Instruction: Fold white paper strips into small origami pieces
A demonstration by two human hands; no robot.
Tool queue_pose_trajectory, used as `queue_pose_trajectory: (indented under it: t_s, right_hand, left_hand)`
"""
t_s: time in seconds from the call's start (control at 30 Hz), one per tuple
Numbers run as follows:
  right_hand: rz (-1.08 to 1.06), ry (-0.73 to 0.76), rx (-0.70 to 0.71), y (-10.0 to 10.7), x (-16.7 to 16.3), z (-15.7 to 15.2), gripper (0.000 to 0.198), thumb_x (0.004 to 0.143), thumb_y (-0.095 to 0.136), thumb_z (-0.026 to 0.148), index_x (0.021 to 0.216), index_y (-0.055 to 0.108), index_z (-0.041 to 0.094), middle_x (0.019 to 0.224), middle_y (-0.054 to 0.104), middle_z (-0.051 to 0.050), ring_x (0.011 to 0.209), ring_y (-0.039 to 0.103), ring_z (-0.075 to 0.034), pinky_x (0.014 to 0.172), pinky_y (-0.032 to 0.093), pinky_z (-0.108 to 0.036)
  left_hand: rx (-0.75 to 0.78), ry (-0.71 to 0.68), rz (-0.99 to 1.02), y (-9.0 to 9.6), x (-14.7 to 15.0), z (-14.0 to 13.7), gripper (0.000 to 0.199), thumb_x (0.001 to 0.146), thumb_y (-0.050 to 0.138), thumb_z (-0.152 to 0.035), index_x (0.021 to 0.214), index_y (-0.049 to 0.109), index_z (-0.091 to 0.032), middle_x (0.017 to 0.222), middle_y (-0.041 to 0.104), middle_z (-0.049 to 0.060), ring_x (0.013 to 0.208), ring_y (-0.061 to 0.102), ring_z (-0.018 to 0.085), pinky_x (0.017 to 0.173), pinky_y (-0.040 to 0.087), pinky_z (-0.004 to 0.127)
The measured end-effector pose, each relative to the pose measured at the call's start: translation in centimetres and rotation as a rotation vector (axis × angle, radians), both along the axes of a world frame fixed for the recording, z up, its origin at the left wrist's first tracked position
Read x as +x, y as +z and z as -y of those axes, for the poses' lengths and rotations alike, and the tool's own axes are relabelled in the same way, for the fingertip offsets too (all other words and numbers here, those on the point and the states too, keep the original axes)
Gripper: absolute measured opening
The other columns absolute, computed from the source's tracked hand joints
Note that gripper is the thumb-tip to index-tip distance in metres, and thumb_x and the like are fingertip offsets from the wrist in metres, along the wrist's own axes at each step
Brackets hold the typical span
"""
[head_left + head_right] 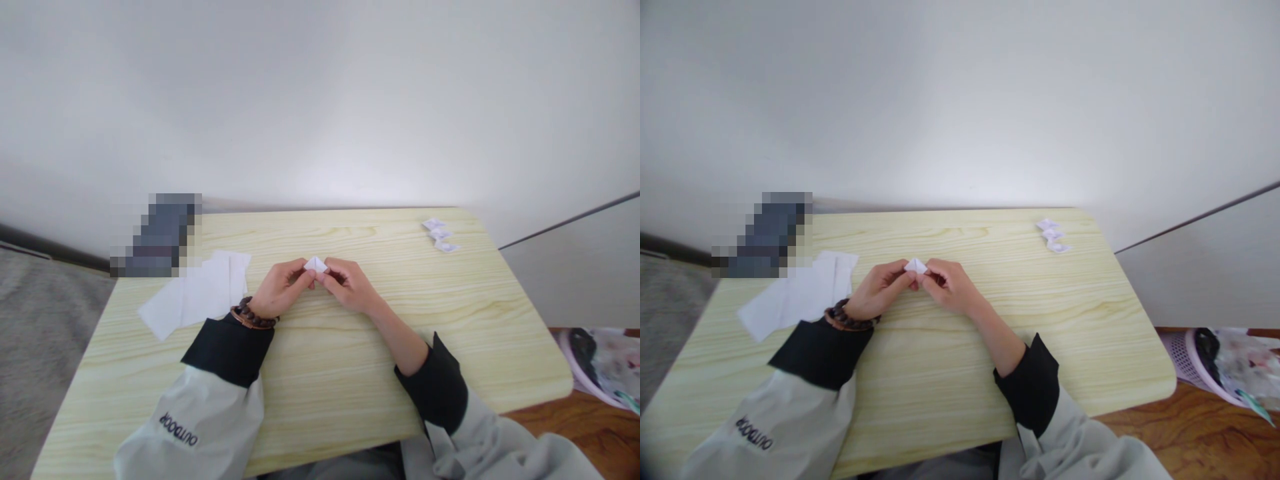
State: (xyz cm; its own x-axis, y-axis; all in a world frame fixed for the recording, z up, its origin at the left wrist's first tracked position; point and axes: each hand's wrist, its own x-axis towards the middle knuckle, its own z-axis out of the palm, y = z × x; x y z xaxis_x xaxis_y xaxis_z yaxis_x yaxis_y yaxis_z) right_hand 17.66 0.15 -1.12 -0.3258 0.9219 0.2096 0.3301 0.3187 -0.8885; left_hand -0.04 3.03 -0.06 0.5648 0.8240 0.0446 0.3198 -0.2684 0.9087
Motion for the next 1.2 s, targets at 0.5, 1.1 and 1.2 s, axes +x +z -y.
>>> queue_pose_trajectory:
  t_s: [0.5,1.1,1.2]
  right_hand:
    - [0.024,0.081,0.021,0.8,0.1,0.0,0.037,0.093,0.039,0.03,0.058,0.041,0.019,0.057,0.043,0.003,0.055,0.041,-0.01,0.057,0.032,-0.025]
    - [0.074,-0.166,0.21,-0.5,-0.7,0.1,0.008,0.085,0.051,0.022,0.08,0.056,0.018,0.073,0.053,0.0,0.058,0.048,-0.01,0.053,0.039,-0.021]
    - [0.113,-0.152,0.258,-0.6,-0.6,0.1,0.01,0.086,0.049,0.02,0.079,0.056,0.018,0.073,0.054,-0.001,0.06,0.049,-0.01,0.056,0.039,-0.021]
  left_hand:
    - [0.147,0.055,-0.026,0.3,0.2,0.1,0.035,0.091,0.042,-0.036,0.067,0.058,-0.017,0.064,0.058,0.0,0.062,0.053,0.012,0.061,0.04,0.023]
    - [0.105,0.234,0.057,-0.3,0.8,0.5,0.016,0.081,0.056,-0.028,0.076,0.062,-0.014,0.073,0.065,0.003,0.067,0.061,0.014,0.063,0.05,0.023]
    - [0.141,0.193,0.027,-0.2,0.6,0.3,0.017,0.082,0.055,-0.028,0.078,0.064,-0.014,0.074,0.066,0.003,0.068,0.061,0.014,0.063,0.049,0.023]
